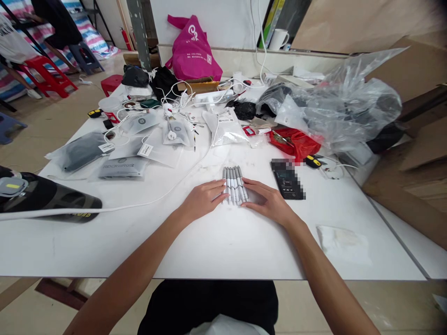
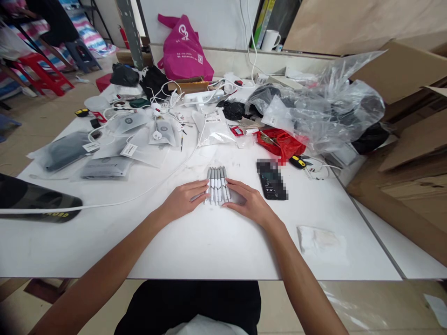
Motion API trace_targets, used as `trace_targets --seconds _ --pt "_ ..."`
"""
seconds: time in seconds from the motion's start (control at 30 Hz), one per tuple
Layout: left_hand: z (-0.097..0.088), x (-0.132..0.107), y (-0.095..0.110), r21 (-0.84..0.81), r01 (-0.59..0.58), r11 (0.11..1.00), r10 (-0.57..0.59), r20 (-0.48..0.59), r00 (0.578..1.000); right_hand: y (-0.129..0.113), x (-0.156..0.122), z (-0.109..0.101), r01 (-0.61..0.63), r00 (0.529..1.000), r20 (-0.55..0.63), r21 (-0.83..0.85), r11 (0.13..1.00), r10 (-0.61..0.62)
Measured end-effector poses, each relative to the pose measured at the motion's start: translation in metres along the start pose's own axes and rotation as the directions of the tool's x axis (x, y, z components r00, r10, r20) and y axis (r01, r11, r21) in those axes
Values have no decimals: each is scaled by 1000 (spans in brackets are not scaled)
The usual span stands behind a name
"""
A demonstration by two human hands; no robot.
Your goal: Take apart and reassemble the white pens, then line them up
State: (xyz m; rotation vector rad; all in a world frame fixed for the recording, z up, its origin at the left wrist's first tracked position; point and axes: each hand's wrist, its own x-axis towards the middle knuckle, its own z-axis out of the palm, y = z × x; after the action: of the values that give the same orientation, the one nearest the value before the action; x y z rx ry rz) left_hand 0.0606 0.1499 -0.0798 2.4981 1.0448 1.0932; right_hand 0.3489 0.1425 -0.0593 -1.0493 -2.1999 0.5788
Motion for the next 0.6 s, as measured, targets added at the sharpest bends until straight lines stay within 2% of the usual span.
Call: trace_targets --seconds 0.6 --pt "-3 0 3 -51 70 996 -67 43 997 -1 1 -1 0 1000 2 -13 1000 0"
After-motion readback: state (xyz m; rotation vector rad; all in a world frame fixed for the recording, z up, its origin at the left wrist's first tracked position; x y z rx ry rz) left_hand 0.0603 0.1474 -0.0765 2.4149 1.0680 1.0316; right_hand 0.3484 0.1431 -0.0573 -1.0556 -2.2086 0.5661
